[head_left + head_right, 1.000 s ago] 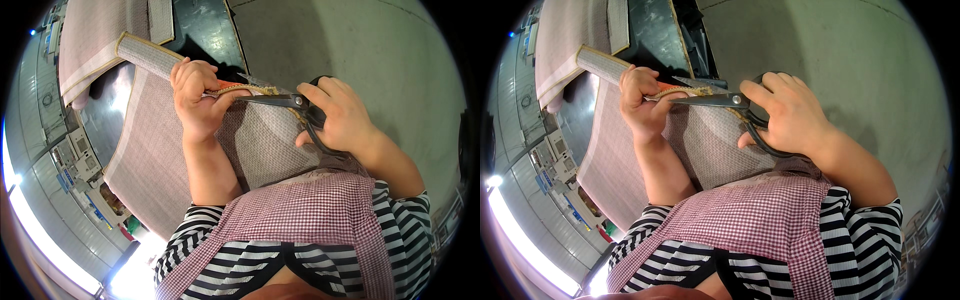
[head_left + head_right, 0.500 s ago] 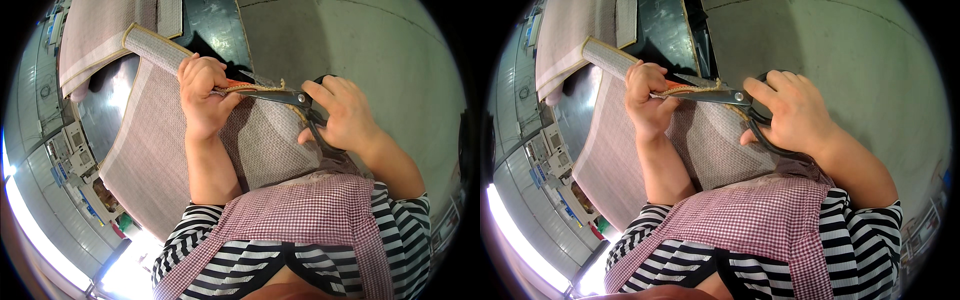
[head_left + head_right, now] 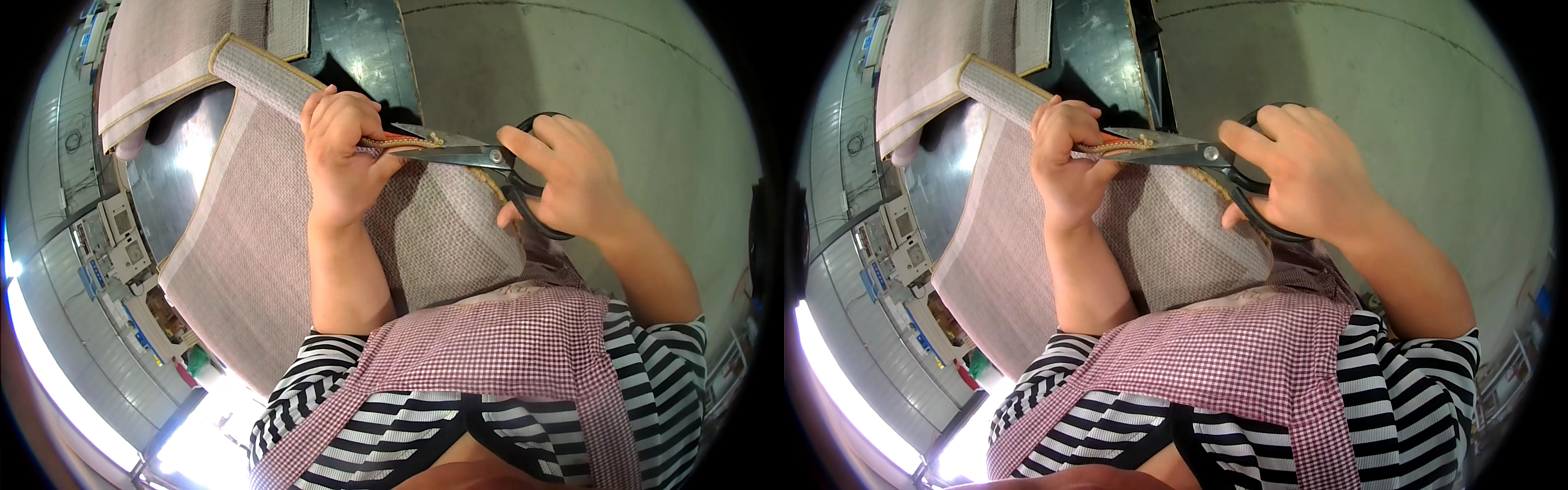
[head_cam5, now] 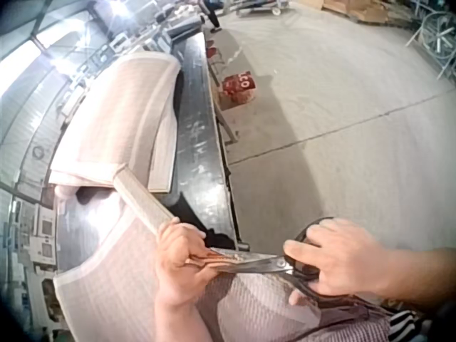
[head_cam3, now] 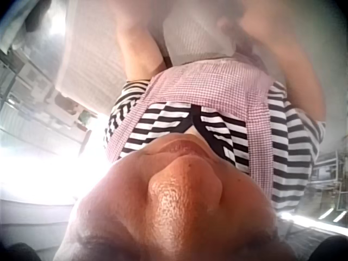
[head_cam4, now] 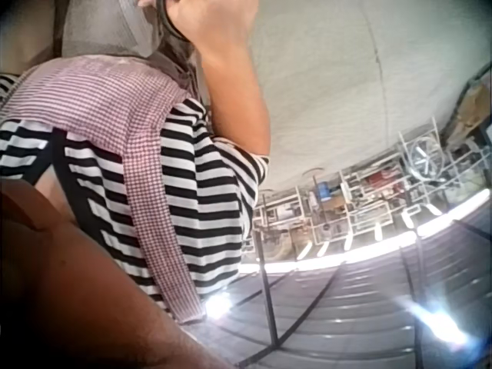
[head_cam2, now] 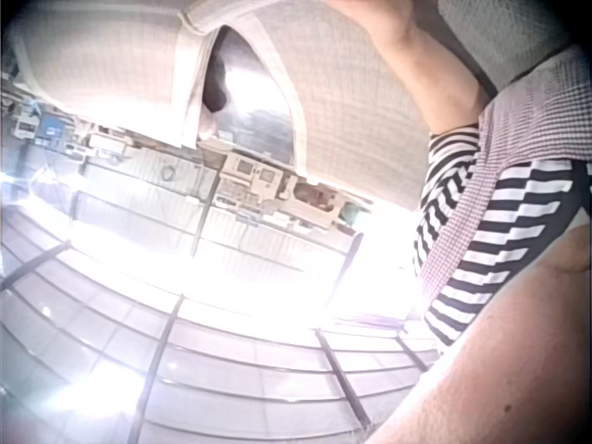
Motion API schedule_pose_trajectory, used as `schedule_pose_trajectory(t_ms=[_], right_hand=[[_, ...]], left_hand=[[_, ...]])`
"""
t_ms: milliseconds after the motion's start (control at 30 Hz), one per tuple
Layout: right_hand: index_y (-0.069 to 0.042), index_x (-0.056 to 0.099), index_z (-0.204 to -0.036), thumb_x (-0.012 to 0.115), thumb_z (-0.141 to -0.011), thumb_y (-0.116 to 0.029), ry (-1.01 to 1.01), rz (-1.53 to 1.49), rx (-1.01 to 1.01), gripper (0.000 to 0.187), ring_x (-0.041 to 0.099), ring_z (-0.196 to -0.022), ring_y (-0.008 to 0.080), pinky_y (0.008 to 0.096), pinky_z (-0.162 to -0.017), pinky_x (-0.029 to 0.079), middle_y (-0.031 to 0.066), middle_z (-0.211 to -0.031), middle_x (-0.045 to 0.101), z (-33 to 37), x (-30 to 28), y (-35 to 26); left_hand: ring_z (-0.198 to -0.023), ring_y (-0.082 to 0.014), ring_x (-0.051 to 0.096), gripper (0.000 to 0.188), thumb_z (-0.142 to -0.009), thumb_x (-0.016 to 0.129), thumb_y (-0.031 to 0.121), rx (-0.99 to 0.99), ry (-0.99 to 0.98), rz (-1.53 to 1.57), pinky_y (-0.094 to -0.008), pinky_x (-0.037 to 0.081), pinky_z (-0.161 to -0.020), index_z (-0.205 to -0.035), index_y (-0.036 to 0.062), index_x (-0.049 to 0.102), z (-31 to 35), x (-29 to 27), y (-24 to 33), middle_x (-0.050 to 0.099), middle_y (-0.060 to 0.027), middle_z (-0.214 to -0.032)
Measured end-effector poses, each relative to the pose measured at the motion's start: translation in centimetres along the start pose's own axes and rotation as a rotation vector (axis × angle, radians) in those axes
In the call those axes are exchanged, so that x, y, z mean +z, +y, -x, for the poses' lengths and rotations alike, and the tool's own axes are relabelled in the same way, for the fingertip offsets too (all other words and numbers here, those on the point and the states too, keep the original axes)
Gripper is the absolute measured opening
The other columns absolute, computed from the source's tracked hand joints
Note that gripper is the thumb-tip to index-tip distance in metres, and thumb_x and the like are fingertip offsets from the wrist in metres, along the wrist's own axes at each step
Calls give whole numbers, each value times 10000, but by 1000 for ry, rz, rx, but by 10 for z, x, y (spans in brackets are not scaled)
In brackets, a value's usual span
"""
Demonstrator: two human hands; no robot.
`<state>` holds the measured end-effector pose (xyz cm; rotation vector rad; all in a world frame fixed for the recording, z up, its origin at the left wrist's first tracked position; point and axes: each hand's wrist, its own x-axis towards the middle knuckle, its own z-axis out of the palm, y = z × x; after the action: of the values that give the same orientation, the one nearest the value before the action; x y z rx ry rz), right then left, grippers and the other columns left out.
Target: The person trims excess material and threads from the edges of cushion covers using a pair of large shears, handling the covers one at a time on a work table.
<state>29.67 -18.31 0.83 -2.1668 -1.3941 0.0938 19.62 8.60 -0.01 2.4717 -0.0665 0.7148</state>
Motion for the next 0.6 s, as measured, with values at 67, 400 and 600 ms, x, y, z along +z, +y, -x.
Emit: schedule_pose_trajectory(t_ms=[67, 400, 600], right_hand=[[-72, 647, -1097, 782, -594, -665, -22, 0, -6, 789, 570, -723, 270, 388, -647, 469, 71, -812, 558, -3, 1, 1], [-92, 661, -1078, 702, -689, -713, -14, 69, -19, 734, 550, -692, 240, 369, -624, 451, 66, -792, 528, 1, 3, 7], [-72, 655, -1109, 749, -657, -680, 9, 55, -65, 764, 566, -713, 261, 376, -633, 462, 69, -815, 551, -12, 9, 6]], left_hand=[[-816, -208, 642, 513, -505, 945, 208, -14, 42, 76, -478, 389, -1049, -787, 109, 529, 3, 2, -4, 612, -14, -775], [-766, -102, 555, 757, -545, 984, 50, -221, 63, 387, -209, 484, -622, -1082, 56, 450, 7, 5, 4, 547, -28, -857], [-753, -114, 561, 747, -583, 968, 38, -260, 63, 392, -239, 516, -665, -1110, 44, 438, 10, 5, 2, 553, -43, -888]])
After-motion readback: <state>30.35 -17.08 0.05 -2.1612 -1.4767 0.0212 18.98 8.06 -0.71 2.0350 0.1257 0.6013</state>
